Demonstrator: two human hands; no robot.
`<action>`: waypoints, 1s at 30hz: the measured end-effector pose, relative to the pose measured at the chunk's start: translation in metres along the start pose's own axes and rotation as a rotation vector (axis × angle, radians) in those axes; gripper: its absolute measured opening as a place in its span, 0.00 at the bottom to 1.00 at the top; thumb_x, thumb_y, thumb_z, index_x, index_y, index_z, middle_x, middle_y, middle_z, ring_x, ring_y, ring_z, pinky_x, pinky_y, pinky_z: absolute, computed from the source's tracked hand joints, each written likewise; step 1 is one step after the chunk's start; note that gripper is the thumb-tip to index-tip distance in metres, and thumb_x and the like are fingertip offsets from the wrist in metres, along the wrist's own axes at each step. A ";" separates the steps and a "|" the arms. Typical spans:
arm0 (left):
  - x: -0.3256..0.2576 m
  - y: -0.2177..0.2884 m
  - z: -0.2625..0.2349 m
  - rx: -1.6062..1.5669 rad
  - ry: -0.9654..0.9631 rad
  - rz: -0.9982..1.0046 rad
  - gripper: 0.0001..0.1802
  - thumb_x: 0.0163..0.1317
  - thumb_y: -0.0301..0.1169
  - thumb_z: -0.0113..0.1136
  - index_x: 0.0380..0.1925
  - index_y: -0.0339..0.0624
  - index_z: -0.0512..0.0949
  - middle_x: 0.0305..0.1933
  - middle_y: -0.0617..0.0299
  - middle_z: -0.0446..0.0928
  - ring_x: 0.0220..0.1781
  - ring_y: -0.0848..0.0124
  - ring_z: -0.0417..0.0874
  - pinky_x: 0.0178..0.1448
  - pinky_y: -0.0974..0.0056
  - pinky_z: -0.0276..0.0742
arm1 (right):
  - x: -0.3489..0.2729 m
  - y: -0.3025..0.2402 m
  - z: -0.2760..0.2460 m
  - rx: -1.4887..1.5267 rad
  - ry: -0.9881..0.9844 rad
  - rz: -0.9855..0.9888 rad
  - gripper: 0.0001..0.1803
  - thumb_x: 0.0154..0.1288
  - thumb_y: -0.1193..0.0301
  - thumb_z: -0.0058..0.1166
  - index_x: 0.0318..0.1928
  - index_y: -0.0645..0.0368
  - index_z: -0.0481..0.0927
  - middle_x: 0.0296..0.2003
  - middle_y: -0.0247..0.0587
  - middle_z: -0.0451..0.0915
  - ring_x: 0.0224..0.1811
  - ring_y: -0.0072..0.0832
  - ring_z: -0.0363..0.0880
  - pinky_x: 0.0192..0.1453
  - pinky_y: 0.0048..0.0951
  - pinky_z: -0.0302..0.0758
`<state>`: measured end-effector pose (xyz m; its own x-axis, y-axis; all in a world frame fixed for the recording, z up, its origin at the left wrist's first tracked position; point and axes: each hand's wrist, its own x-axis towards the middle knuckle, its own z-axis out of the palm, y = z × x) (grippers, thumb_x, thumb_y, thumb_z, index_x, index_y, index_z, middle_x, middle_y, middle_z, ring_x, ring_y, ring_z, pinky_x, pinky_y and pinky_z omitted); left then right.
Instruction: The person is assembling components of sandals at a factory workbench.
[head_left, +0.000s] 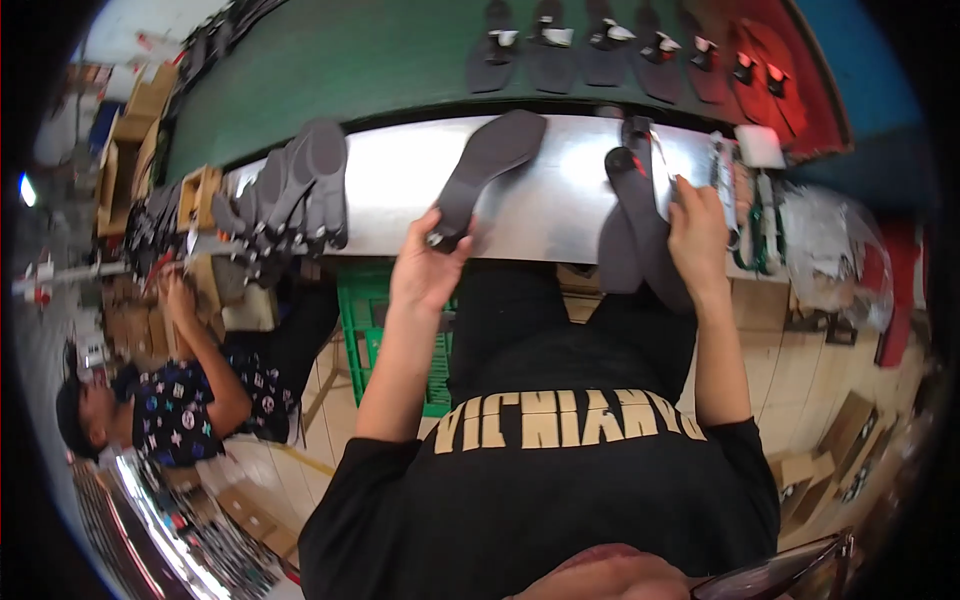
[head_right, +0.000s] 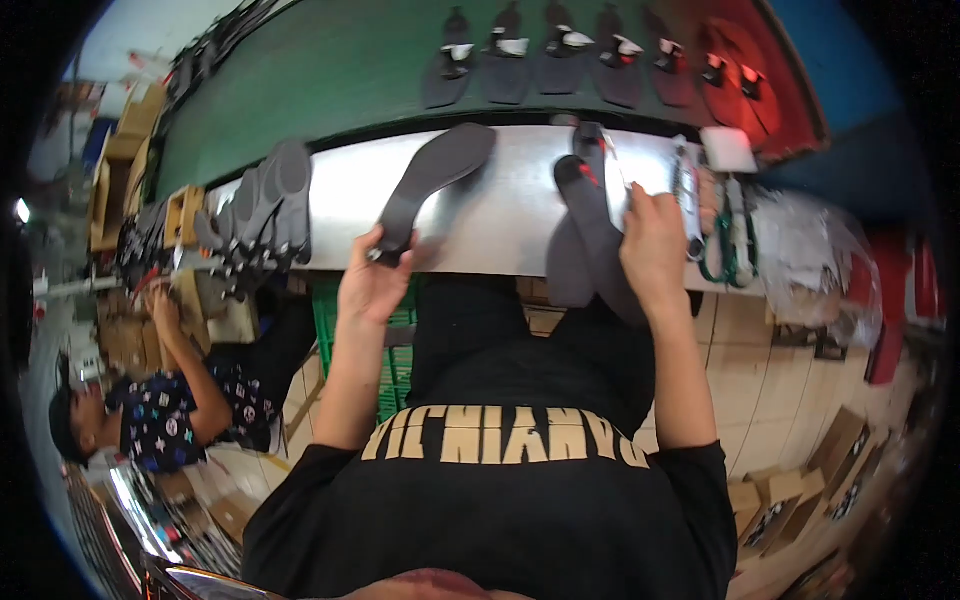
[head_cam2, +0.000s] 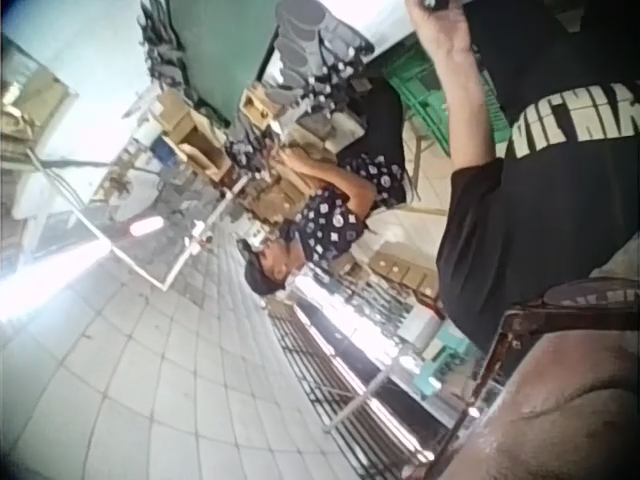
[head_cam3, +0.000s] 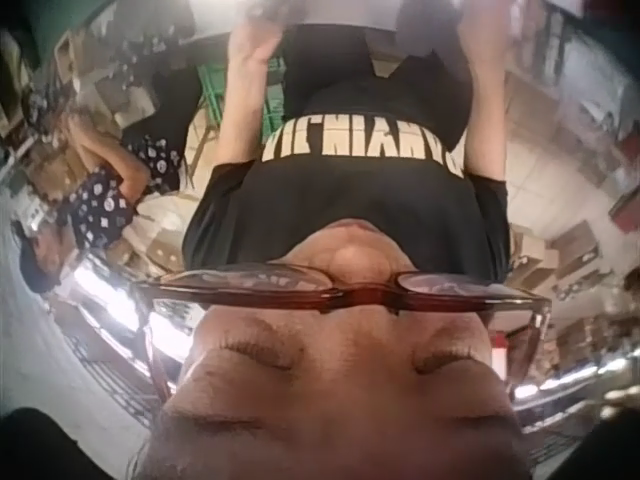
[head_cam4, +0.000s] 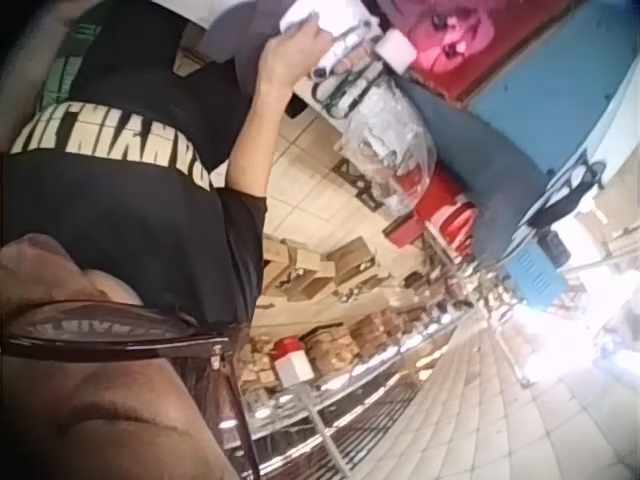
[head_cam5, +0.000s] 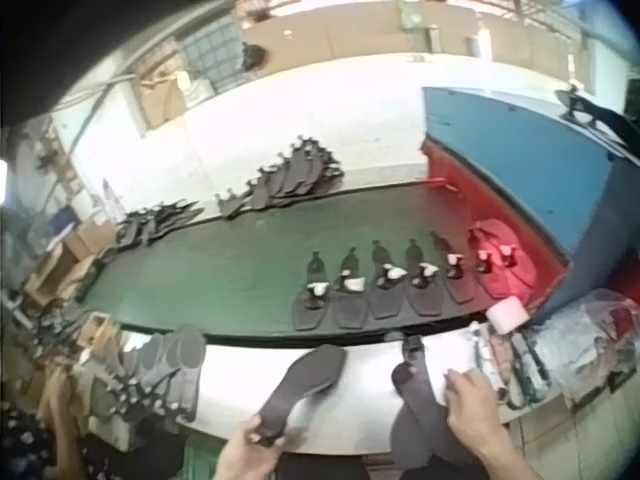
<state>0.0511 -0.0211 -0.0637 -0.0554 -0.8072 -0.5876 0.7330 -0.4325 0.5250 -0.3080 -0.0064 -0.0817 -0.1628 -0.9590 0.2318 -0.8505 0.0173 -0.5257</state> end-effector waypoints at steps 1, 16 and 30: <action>0.003 -0.004 0.001 -0.041 0.020 -0.035 0.21 0.64 0.36 0.61 0.55 0.41 0.73 0.51 0.55 0.79 0.48 0.58 0.84 0.40 0.65 0.84 | 0.002 0.005 -0.002 0.048 0.021 0.004 0.17 0.62 0.79 0.54 0.53 0.62 0.78 0.39 0.49 0.76 0.47 0.46 0.74 0.54 0.42 0.70; -0.027 -0.047 0.055 -0.189 0.004 -0.232 0.10 0.66 0.42 0.60 0.38 0.50 0.79 0.33 0.67 0.81 0.32 0.76 0.80 0.22 0.75 0.65 | -0.060 -0.130 0.015 1.111 -0.617 0.133 0.33 0.67 0.81 0.50 0.72 0.53 0.62 0.25 0.32 0.74 0.28 0.17 0.72 0.37 0.20 0.71; -0.022 -0.059 0.043 -0.210 -0.151 -0.336 0.11 0.68 0.43 0.55 0.32 0.51 0.78 0.30 0.67 0.80 0.27 0.76 0.77 0.18 0.73 0.57 | -0.069 -0.111 0.026 1.164 -0.515 0.167 0.24 0.72 0.78 0.49 0.68 0.61 0.69 0.28 0.28 0.73 0.30 0.13 0.68 0.35 0.16 0.67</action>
<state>-0.0206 0.0053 -0.0550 -0.4018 -0.6918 -0.6000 0.7786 -0.6030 0.1738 -0.1893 0.0508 -0.0605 0.2083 -0.9719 -0.1101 0.1398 0.1410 -0.9801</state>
